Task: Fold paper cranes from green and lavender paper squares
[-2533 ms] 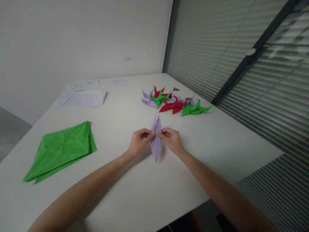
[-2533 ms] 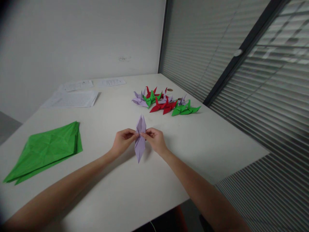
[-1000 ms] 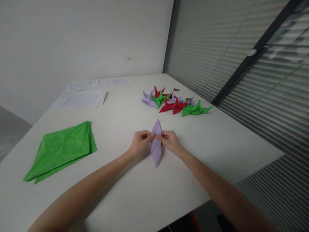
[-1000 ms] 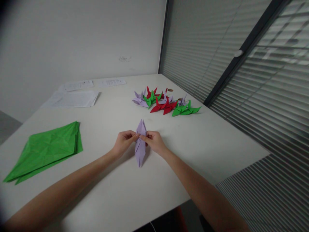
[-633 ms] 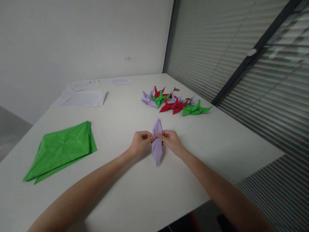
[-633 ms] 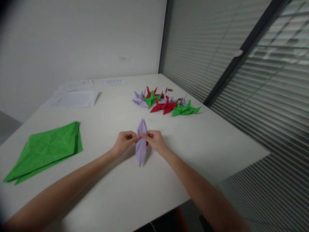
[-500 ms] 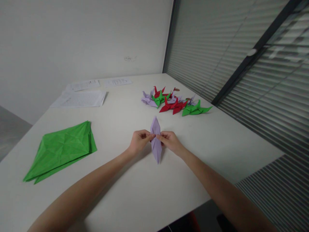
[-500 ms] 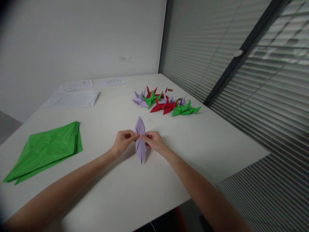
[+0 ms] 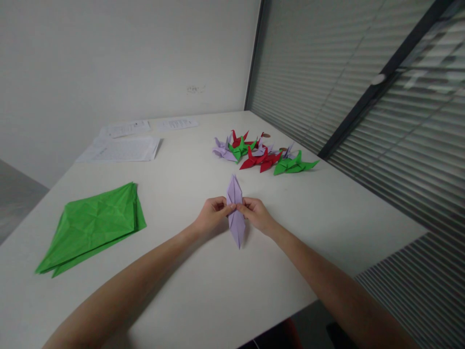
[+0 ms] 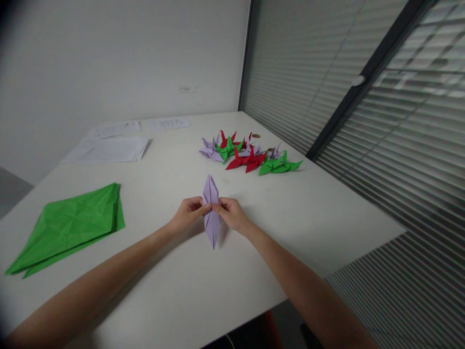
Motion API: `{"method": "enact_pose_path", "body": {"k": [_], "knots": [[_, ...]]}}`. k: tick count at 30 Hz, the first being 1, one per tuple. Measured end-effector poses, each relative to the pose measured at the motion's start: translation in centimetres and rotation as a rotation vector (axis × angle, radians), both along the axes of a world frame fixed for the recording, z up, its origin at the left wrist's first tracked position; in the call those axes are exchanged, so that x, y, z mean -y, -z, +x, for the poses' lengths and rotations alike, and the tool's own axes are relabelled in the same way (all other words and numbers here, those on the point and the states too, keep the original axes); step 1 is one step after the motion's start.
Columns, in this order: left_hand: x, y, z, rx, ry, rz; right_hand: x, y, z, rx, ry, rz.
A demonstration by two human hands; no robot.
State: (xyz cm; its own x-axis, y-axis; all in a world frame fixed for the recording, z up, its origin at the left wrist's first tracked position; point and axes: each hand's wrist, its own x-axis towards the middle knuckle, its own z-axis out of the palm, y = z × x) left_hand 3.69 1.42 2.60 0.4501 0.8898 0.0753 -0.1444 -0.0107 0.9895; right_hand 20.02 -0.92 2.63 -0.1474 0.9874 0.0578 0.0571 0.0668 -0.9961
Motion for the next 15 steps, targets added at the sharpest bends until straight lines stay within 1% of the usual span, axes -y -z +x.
{"method": "enact_pose_path", "body": {"k": [4, 8, 11, 15], "knots": [[0.09, 0.25, 0.0, -0.021, 0.046, 0.028, 0.08, 0.07, -0.04, -0.012, -0.004, -0.019], [0.41, 0.15, 0.14, 0.005, 0.039, 0.035, 0.17, 0.14, 0.05, 0.098, -0.058, 0.005], [0.58, -0.3, 0.25, 0.006, 0.025, 0.037, 0.35, 0.16, 0.08, 0.174, -0.076, 0.046], [0.71, -0.61, 0.29, 0.012, 0.033, 0.044, 0.63, 0.0, 0.14, 0.218, -0.067, 0.118]]}}
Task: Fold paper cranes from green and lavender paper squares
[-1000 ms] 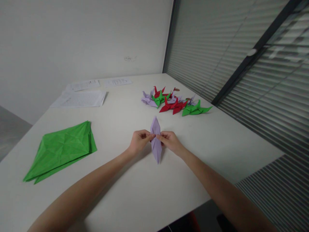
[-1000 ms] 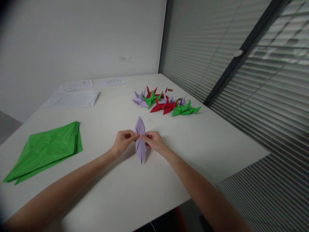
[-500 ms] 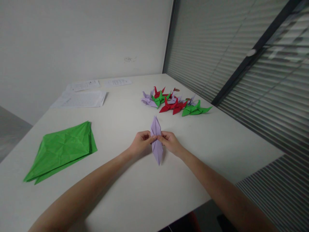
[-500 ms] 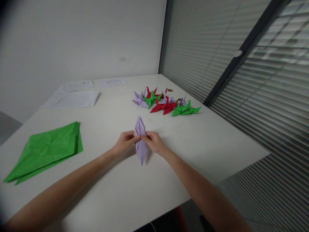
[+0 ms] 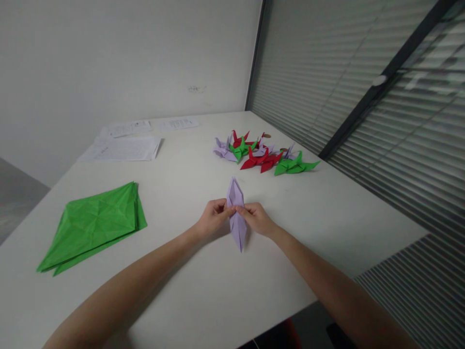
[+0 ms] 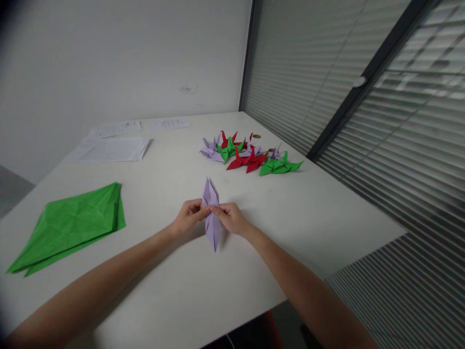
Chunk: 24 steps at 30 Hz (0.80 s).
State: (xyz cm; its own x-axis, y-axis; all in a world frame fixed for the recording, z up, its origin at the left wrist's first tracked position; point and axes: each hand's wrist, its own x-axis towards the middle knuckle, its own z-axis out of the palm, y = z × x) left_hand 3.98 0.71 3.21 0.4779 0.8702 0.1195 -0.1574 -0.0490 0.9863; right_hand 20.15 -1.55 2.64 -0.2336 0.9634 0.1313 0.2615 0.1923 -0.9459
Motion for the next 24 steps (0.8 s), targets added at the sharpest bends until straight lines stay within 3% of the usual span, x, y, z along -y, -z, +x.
{"method": "enact_pose_path", "body": {"k": [4, 9, 14, 18, 21, 24], "knots": [[-0.2, 0.6, 0.0, -0.081, -0.055, 0.003, 0.1, -0.2, 0.1, 0.041, 0.028, 0.062], [-0.3, 0.8, -0.1, -0.057, -0.322, 0.076, 0.0, -0.3, 0.3, 0.222, 0.142, 0.298], [0.7, 0.1, 0.2, -0.044, -0.173, 0.147, -0.2, -0.2, 0.7, 0.476, 0.064, 0.508], [1.2, -0.1, 0.6, -0.034, -0.136, 0.105, 0.1, -0.3, 0.8, 0.551, -0.023, 0.625], [0.8, -0.2, 0.4, 0.021, -0.167, 0.05, 0.5, -0.7, 0.6, 0.504, -0.098, 0.666], [0.1, -0.2, -0.1, 0.113, -0.3, -0.006, 0.6, -1.0, 0.6, 0.374, -0.094, 0.645]]}}
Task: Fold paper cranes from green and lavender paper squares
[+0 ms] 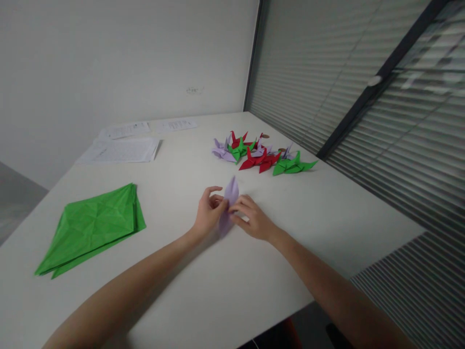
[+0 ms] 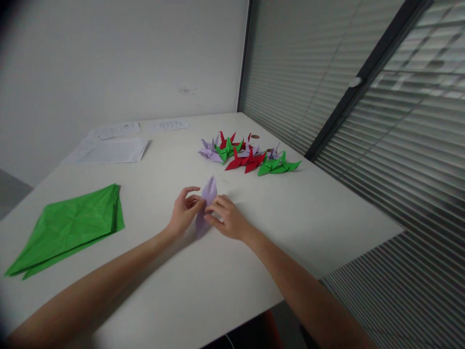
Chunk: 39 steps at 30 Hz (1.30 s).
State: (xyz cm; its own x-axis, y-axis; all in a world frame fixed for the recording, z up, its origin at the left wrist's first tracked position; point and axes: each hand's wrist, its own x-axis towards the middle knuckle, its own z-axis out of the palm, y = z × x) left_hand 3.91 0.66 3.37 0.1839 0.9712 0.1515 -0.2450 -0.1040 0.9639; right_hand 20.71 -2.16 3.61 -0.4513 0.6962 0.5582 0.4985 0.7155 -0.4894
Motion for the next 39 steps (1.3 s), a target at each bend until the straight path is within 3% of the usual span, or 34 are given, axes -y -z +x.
{"method": "enact_pose_path", "body": {"k": [3, 6, 11, 17, 24, 33, 39], "knots": [[-0.6, 0.0, -0.5, 0.096, -0.055, -0.088, -0.3, 0.0, 0.2, -0.163, 0.042, -0.046], [-0.7, 0.0, -0.6, 0.147, -0.029, -0.152, -0.7, 0.3, 0.4, -0.231, -0.044, -0.128], [-0.8, -0.2, -0.4, 0.073, -0.038, -0.144, -1.0, 0.3, 0.7, -0.288, -0.111, -0.155], [-1.0, 0.3, -0.7, -0.062, -0.012, 0.048, -1.1, -0.1, 1.3, -0.276, -0.037, -0.159], [-1.0, 1.6, -0.9, -0.078, 0.144, 0.28, -1.9, 0.6, 1.9, -0.539, -0.015, -0.342], [-1.9, 2.6, -1.6, -0.201, 0.094, 0.455, -2.1, 1.1, 2.0, -0.613, -0.066, -0.518], [-2.0, 2.8, -1.6, -0.179, 0.063, 0.488, -2.6, 1.7, 1.8, -0.611, -0.033, -0.519]]}}
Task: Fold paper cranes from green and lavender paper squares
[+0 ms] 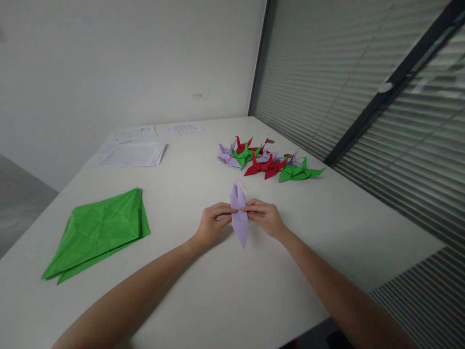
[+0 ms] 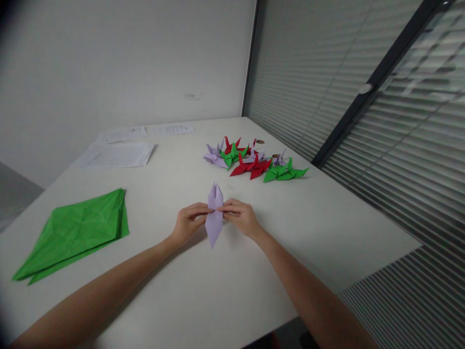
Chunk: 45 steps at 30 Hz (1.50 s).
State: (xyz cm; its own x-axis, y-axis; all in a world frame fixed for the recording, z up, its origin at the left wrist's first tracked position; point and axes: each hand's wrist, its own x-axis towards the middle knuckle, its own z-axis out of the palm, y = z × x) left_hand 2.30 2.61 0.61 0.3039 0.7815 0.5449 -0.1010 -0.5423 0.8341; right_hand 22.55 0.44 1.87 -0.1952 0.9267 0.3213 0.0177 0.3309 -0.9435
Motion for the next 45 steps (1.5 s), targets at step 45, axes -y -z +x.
{"method": "enact_pose_path", "body": {"k": [45], "knots": [[0.3, -0.9, 2.0, 0.144, 0.136, -0.607, 0.8, -0.2, -1.7, -0.004, 0.188, -0.309]]}}
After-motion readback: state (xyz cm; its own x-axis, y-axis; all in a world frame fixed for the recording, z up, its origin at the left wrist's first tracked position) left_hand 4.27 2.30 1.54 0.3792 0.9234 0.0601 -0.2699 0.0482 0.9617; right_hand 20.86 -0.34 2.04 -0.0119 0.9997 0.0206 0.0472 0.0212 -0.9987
